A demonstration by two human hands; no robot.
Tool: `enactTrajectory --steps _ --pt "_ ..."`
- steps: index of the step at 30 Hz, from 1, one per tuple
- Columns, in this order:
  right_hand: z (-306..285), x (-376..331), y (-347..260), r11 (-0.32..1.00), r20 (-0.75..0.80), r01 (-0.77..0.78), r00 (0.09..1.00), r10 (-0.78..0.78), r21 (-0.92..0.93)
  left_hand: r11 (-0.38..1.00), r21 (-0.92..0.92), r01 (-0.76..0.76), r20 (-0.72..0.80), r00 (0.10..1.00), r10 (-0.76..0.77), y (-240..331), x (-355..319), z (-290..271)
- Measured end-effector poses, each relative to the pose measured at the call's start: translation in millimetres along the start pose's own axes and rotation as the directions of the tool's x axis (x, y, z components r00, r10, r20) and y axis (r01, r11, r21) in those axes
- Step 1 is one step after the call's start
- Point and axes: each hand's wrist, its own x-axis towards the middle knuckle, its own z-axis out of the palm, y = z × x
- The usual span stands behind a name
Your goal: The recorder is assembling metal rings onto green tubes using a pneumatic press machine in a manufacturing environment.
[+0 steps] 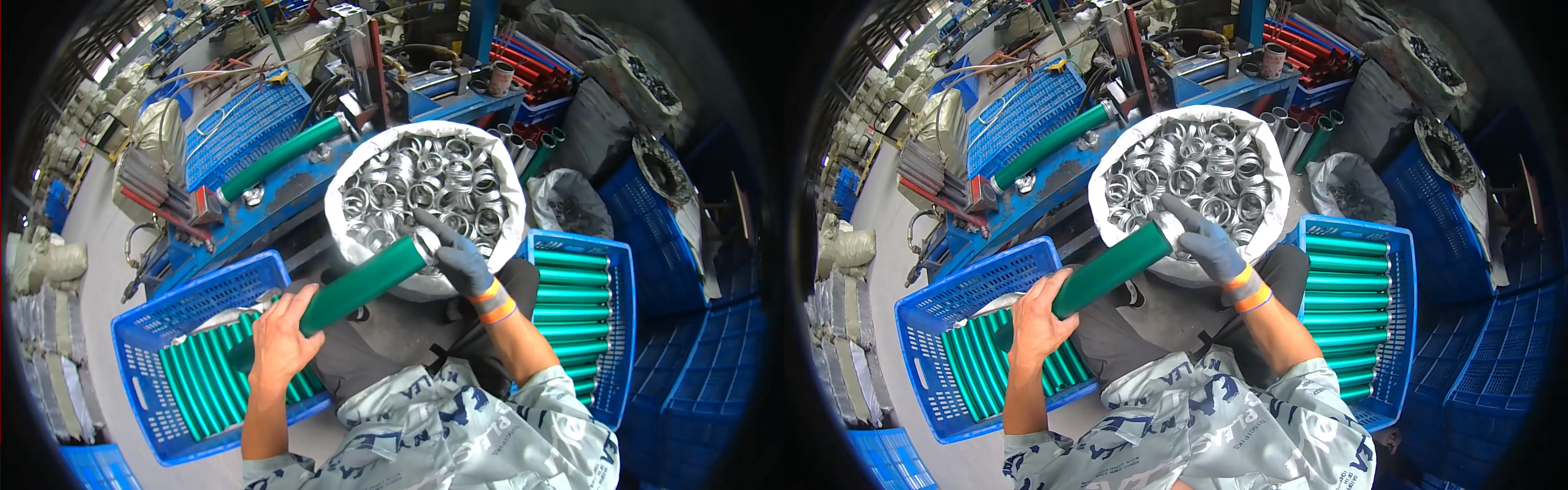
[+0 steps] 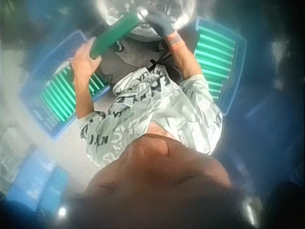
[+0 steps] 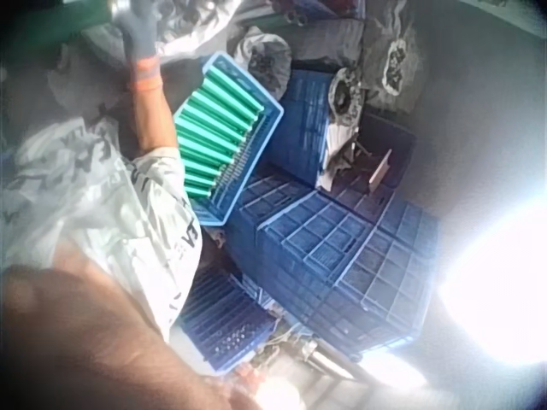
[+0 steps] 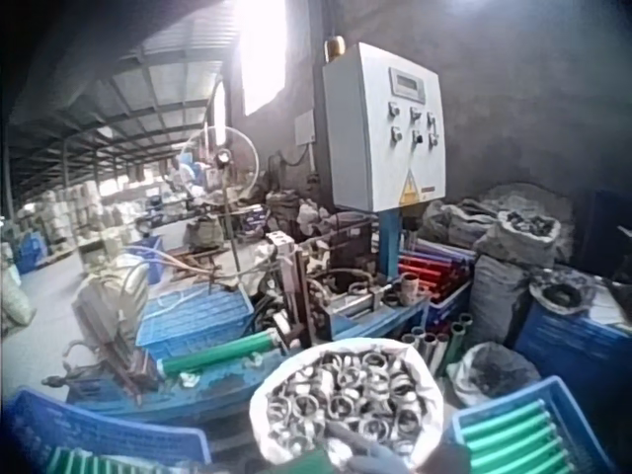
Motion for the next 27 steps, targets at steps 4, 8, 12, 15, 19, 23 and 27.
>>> enactTrajectory --steps 4,8,12,15,19,23,27 --pt "14 -13 5 0.985 0.060 -0.043 0.997 0.054 -0.169 0.998 0.068 -0.010 0.039 0.999 0.007 3 -5 -2" --pt "29 -14 6 0.852 -0.039 -0.011 0.999 -0.011 -0.523 0.999 0.053 -0.001 0.048 0.999 -0.001 1 -6 3" --pt "19 -15 9 0.662 0.078 0.172 0.982 -0.170 -0.729 1.000 0.018 0.014 0.053 0.998 -0.015 2 -8 9" --pt "19 -16 6 0.724 0.043 0.100 0.994 -0.096 -0.683 1.000 -0.020 0.014 0.048 0.999 -0.013 3 -8 13" --pt "19 -14 18 0.774 0.036 0.133 0.989 -0.142 -0.619 1.000 -0.002 0.014 0.056 0.998 -0.014 3 -10 15" --pt "9 -13 23 0.830 0.049 0.117 0.993 -0.107 -0.546 1.000 0.001 0.006 0.039 0.999 -0.006 0 -11 27" --pt "15 -10 16 0.800 0.079 0.095 0.995 -0.060 -0.593 0.999 -0.029 0.024 0.009 1.000 -0.024 -5 -13 35"
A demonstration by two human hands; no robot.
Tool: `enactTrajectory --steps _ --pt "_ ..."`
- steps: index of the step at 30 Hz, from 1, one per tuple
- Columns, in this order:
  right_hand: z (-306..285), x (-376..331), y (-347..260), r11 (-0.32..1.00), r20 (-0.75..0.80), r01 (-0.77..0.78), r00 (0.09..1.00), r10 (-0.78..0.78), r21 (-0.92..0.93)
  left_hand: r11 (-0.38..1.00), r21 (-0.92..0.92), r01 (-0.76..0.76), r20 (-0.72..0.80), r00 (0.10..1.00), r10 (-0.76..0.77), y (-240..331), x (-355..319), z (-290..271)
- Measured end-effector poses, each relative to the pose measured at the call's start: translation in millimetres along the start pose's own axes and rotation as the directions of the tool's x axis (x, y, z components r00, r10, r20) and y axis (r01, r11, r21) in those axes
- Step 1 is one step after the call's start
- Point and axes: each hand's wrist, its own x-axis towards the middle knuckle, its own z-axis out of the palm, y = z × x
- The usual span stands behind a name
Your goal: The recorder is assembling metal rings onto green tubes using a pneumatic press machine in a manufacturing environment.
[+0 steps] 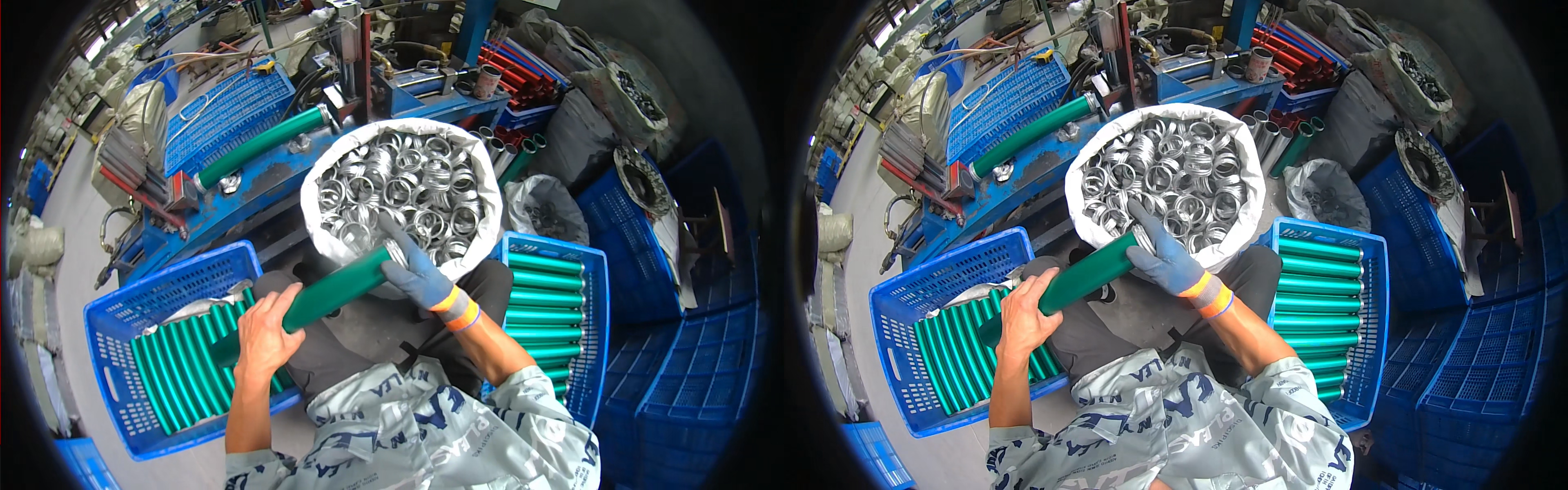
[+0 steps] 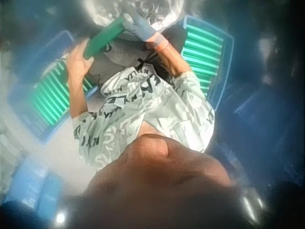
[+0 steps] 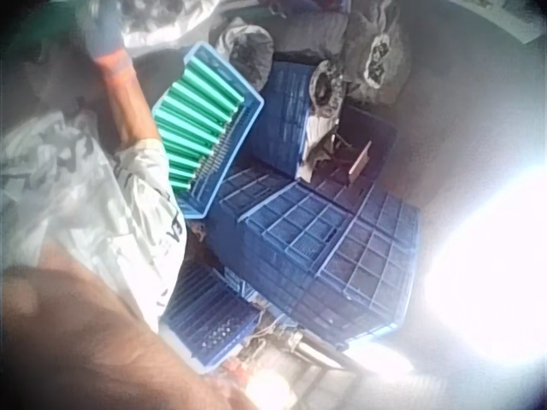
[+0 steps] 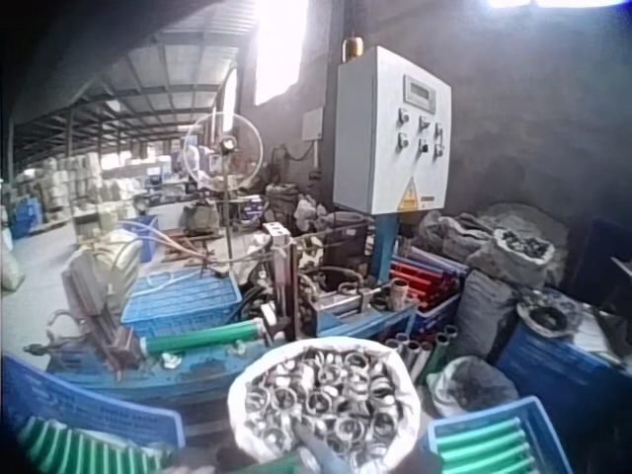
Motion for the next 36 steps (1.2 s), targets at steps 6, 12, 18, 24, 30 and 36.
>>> enactTrajectory --steps 6,12,18,24,30,36 --pt "4 1 3 1.000 -0.011 -0.006 1.000 0.006 0.018 1.000 -0.031 0.000 -0.032 0.999 -0.001 -3 -4 11" --pt "16 -2 17 0.986 -0.096 0.095 0.989 -0.109 -0.135 1.000 -0.028 0.002 -0.039 0.999 -0.003 -7 -5 12" --pt "9 0 13 0.987 -0.054 0.055 0.997 -0.063 -0.149 0.999 -0.045 0.006 -0.032 0.999 -0.008 -11 -9 19" --pt "11 -5 12 1.000 -0.017 0.017 1.000 -0.017 -0.020 0.999 -0.032 -0.023 -0.040 0.999 0.022 -12 -6 17" --pt "15 -8 19 0.969 -0.057 0.152 0.984 -0.166 -0.195 0.999 -0.030 -0.029 -0.040 0.999 0.028 -13 -4 16" --pt "13 -12 9 0.916 -0.079 0.142 0.980 -0.184 -0.376 0.999 -0.023 -0.028 -0.038 0.999 0.027 -11 -6 16"
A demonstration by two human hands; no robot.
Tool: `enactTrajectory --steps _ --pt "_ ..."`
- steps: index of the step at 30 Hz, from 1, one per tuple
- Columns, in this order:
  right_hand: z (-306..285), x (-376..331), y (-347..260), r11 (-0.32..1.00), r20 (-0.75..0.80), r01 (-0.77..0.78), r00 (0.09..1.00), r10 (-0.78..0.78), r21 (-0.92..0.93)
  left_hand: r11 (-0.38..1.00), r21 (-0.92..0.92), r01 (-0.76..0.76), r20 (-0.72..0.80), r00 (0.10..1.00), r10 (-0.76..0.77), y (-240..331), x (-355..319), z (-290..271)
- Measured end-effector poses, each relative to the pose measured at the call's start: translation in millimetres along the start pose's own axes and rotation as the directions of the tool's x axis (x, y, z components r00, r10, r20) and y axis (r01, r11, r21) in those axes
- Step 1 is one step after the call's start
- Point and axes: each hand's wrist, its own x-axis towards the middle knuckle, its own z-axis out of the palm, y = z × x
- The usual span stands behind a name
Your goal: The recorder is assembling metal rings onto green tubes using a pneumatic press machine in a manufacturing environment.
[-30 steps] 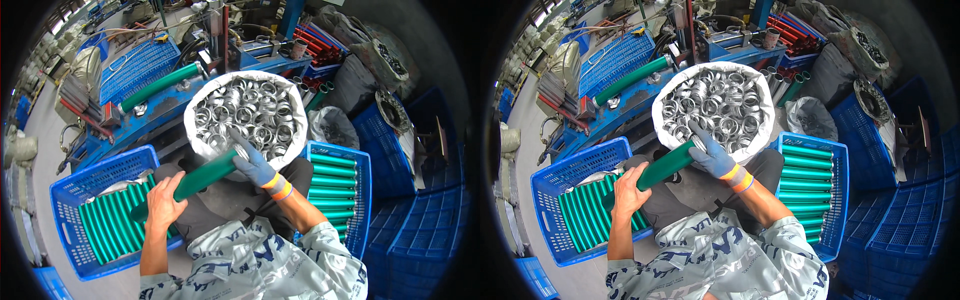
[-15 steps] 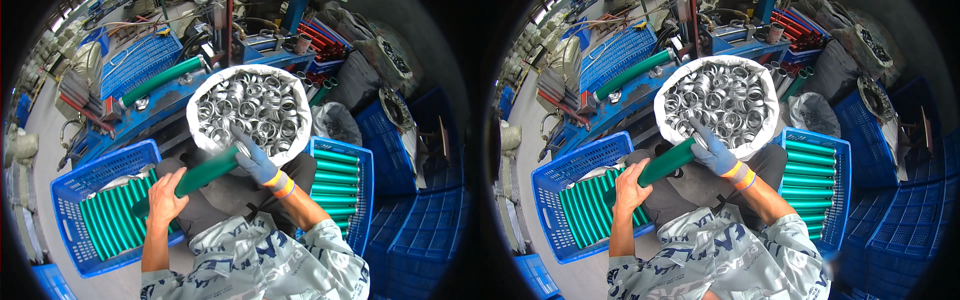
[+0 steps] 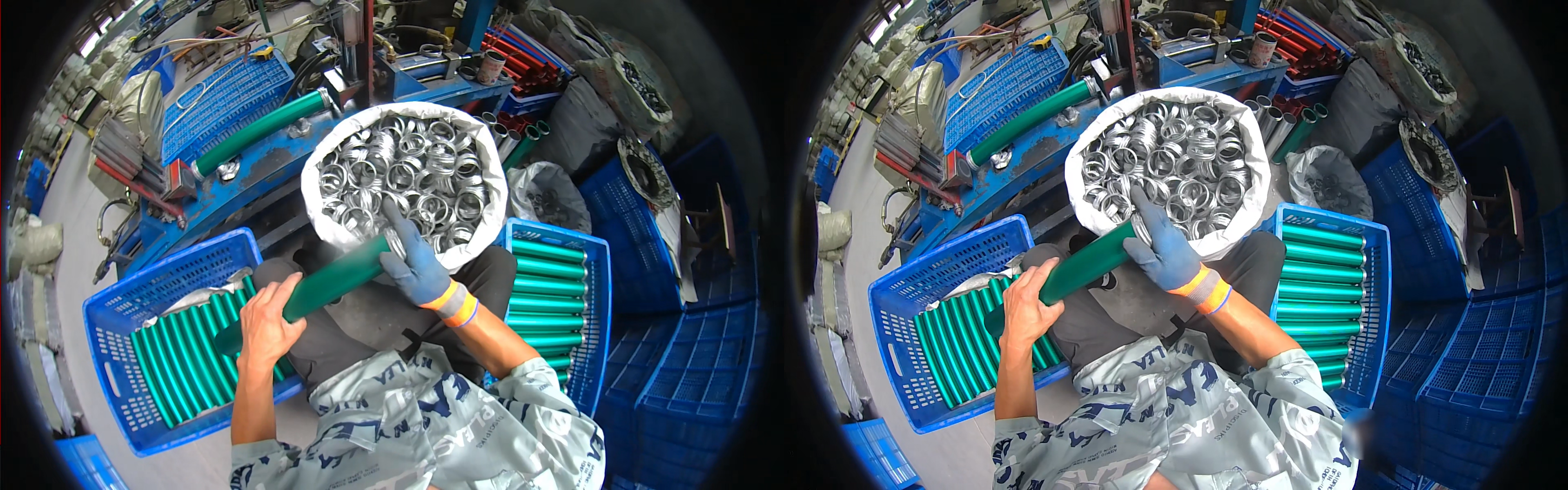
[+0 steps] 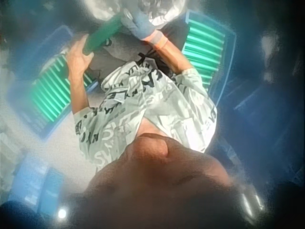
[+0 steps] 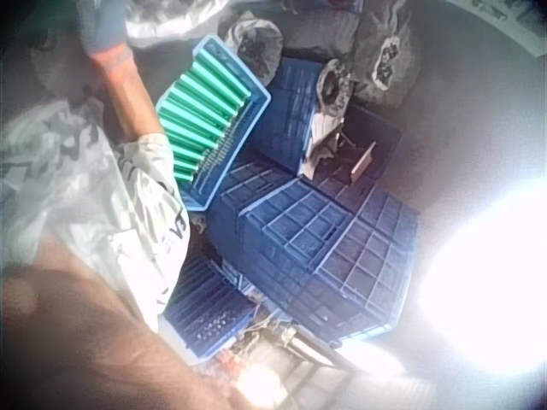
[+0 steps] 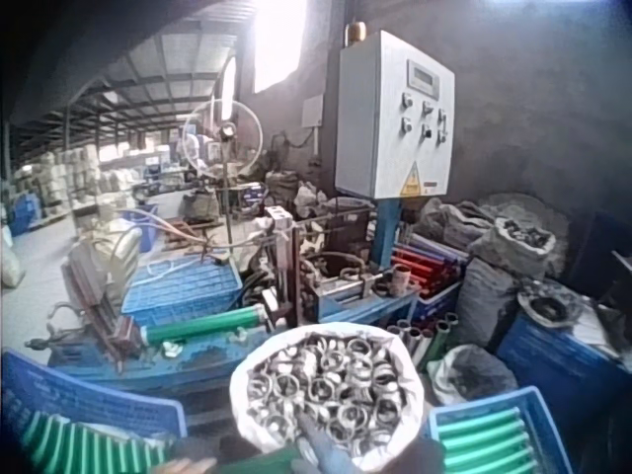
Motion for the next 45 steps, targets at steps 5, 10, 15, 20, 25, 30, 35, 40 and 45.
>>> enactTrajectory --steps 5,10,15,20,25,30,35,40,45 --pt "2 -1 5 0.994 0.032 -0.041 0.999 0.038 0.104 1.000 0.001 -0.008 -0.005 1.000 0.008 -3 -3 2" --pt "5 -1 11 0.988 0.033 -0.062 0.998 0.058 0.143 1.000 -0.012 -0.017 0.004 1.000 0.017 -4 -1 5" --pt "6 6 2 0.985 0.025 -0.077 0.997 0.074 0.156 1.000 0.005 0.013 -0.012 1.000 -0.013 -10 -5 15" --pt "10 9 7 0.979 -0.005 -0.105 0.994 0.107 0.174 0.998 -0.042 0.054 -0.018 0.998 -0.054 -11 -14 23" --pt "-73 47 40 0.901 -0.137 -0.348 0.910 0.391 0.261 0.989 -0.107 0.099 -0.078 0.991 -0.107 -13 -24 17" --pt "-77 40 85 0.511 0.061 -0.169 0.913 0.404 -0.843 0.740 -0.659 0.134 -0.139 0.945 -0.295 -23 -28 13" --pt "-80 33 94 0.721 0.021 -0.335 0.900 0.435 -0.606 0.459 -0.880 -0.122 -0.327 0.857 -0.399 -24 -18 13" --pt "-69 23 63 0.575 0.099 -0.380 0.883 0.458 0.724 0.122 -0.979 -0.163 -0.203 0.816 -0.542 -4 -24 14" --pt "-62 12 39 0.502 0.128 -0.371 0.883 0.452 0.781 -0.253 -0.955 -0.155 0.009 0.837 -0.547 16 -14 45"
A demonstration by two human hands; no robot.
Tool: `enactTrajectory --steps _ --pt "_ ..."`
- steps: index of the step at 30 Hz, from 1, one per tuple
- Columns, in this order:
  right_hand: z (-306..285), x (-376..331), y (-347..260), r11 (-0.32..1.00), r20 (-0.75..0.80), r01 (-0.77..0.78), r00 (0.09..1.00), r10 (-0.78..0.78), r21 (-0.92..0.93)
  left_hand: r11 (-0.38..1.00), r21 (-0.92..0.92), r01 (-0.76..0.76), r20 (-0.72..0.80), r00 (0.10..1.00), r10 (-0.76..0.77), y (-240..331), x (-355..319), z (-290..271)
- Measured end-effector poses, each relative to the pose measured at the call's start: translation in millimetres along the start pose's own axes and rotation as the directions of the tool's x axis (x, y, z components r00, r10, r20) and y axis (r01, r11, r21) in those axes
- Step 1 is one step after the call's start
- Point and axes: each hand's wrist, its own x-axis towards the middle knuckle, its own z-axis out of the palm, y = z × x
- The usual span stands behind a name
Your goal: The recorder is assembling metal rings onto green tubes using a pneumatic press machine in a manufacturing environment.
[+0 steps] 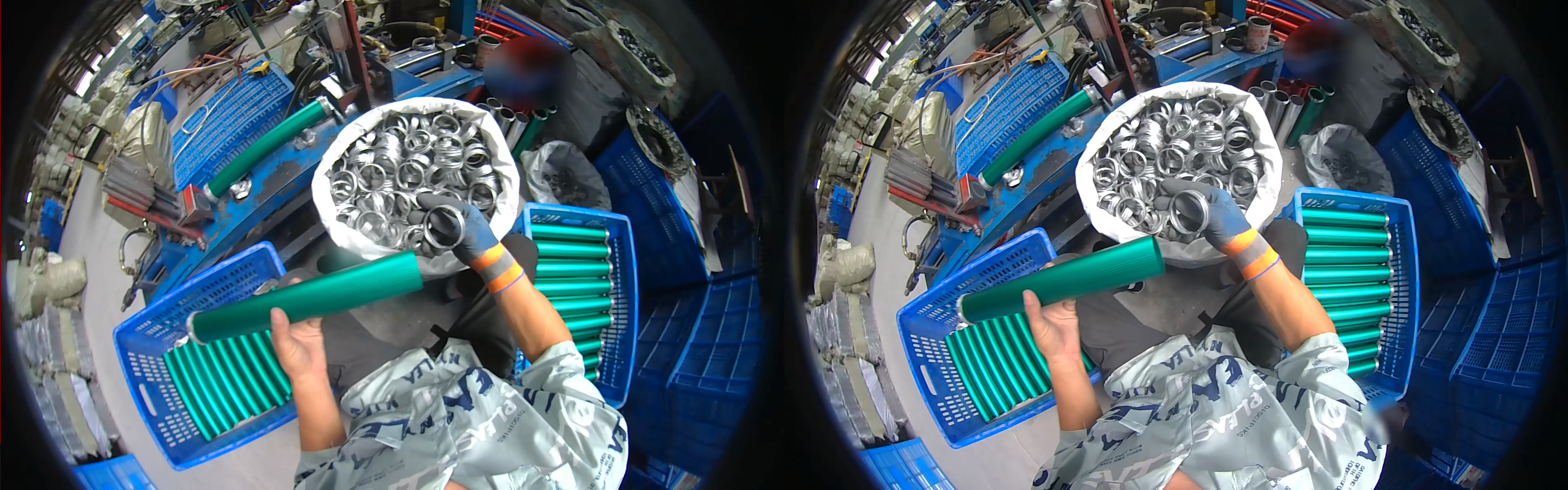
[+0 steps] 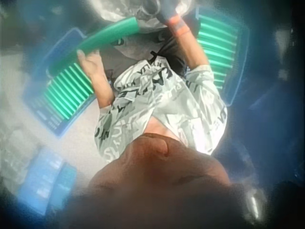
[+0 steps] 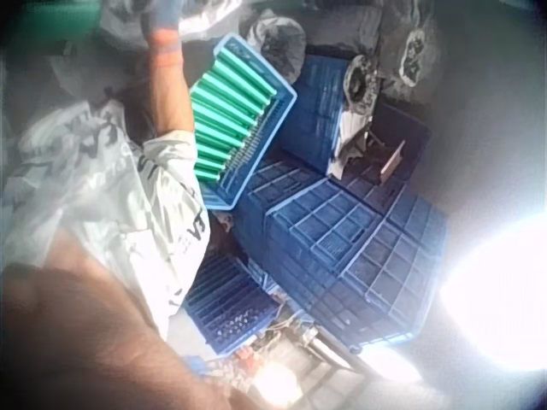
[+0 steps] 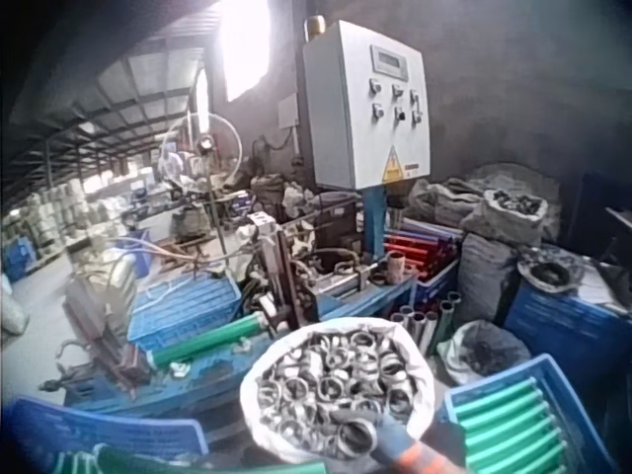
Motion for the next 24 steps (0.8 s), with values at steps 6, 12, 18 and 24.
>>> enactTrajectory --steps 6,12,18,24 --pt "47 -15 -12 0.977 0.156 0.072 0.987 -0.041 -0.201 0.999 0.047 -0.021 -0.007 1.000 0.021 -24 0 12" --pt "52 -27 -10 0.982 0.155 0.098 0.985 -0.073 -0.162 0.992 0.062 -0.105 -0.110 0.988 0.112 -22 1 7" --pt "59 -28 -10 0.875 0.206 0.213 0.969 -0.134 -0.435 0.986 0.129 -0.103 -0.047 0.993 0.110 -16 0 2" --pt "64 -23 -15 0.948 0.115 -0.005 0.992 0.044 -0.318 0.983 0.143 -0.117 -0.097 0.987 0.132 -23 11 -2"
